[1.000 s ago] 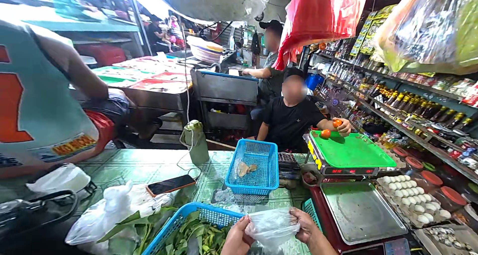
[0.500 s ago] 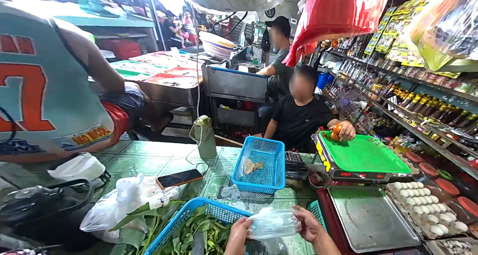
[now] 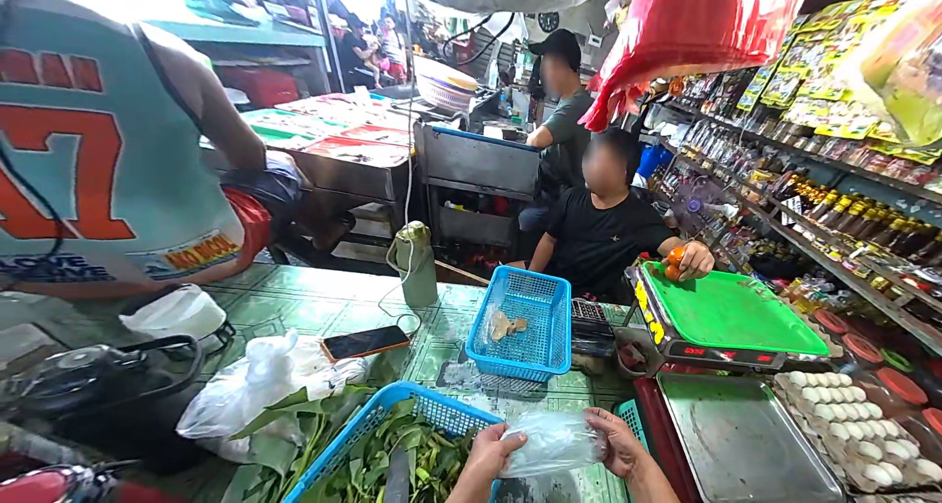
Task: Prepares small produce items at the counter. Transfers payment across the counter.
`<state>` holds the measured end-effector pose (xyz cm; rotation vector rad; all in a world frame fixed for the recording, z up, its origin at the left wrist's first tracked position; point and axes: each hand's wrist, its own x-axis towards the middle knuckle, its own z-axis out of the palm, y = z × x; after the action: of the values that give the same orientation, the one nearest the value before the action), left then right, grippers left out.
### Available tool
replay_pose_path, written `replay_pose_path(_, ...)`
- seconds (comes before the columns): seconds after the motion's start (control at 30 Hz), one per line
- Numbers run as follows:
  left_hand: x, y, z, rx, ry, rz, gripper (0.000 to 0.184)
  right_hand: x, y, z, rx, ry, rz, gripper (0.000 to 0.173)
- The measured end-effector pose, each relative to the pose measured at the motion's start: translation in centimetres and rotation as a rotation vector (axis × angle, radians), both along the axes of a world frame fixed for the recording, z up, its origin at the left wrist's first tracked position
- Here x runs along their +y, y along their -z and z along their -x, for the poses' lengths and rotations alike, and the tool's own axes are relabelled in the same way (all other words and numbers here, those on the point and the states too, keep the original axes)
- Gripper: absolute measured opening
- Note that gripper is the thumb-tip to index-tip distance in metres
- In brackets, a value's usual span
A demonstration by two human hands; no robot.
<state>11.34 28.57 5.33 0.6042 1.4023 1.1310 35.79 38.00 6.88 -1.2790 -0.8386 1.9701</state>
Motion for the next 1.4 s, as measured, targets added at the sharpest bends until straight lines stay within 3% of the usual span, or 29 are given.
replay_pose_path(0.13, 0.5, -0.2, 0.1, 0.109, 0.054, -0.014, 0.010, 0.4, -0.9, -0.6, 0.102, 0.007, -0.041, 0.019)
replay_pose_path(0.2, 0.8, 0.0, 0.0, 0.122, -0.032, -0.032, 0.013, 0.0, -1.2, -0.9, 0.113, -0.101, -0.102, 0.023)
replay_pose_path(0.3, 1.3, -1.0, 0.2, -0.133, -0.284, -0.029, 0.014, -0.9, -1.4, -0.8, -0.078, -0.443, -0.222, 0.044)
replay_pose_path(0.37, 1.6, -1.9, 0.5, -0.366, -0.399, -0.004, 0.012, -1.6, -1.4, -0.2, -0.165, -0.603, -0.239, 0.043)
replay_pose_path(0.47, 1.6, -2.6, 0.6, -0.497, -0.423, -0.062, 0.013, -1.8, -1.2, 1.1, -0.171, -0.469, -0.184, 0.024)
replay_pose_path(0.53, 1.1, -2.4, 0.8, -0.419, -0.311, -0.136, 0.010, -1.2, -0.7, 1.7, -0.122, -0.213, -0.104, 0.019)
replay_pose_path(0.63, 0.1, -2.2, 1.2, -0.089, 0.001, -0.085, 0.032, 0.3, -0.2, 2.5, -0.029, 0.071, -0.022, 0.020)
replay_pose_path(0.73, 0.3, -1.0, 1.1, 0.394, 0.140, -0.026, 0.062, 0.4, -0.8, 3.4, -0.096, 0.002, -0.041, 0.018)
replay_pose_path(0.8, 0.3, -1.4, 0.9, 0.657, 0.188, -0.099, 0.077, 0.0, -1.2, 4.4, -0.194, -0.116, -0.084, 0.017)
replay_pose_path(0.87, 0.3, -2.1, 0.4, 0.810, 0.259, -0.231, 0.072, -0.4, -1.7, 5.3, -0.252, -0.238, -0.135, 0.015)
replay_pose_path(1.03, 0.5, -1.6, -0.1, 0.941, 0.523, -0.429, 0.024, 0.3, -1.9, 7.1, -0.254, -0.418, -0.199, 0.014)
replay_pose_path(1.13, 0.4, -0.3, 0.4, 1.013, 0.498, -0.377, 0.028, 1.6, -1.7, 7.4, -0.213, -0.568, -0.272, 0.015)
replay_pose_path(1.23, 0.1, -0.3, 1.7, 1.039, 0.293, -0.272, 0.033, 4.1, -1.9, 7.6, -0.185, -0.719, -0.392, 0.039)
replay_pose_path(1.3, -0.2, -0.1, 2.6, 0.997, 0.162, -0.254, 0.032, 6.1, -2.2, 8.1, -0.281, -0.632, -0.450, 0.041)
replay_pose_path(1.4, -0.6, 0.5, 3.4, 0.914, 0.027, -0.286, 0.027, 9.5, -2.4, 9.5, -0.517, -0.429, -0.531, 0.031)
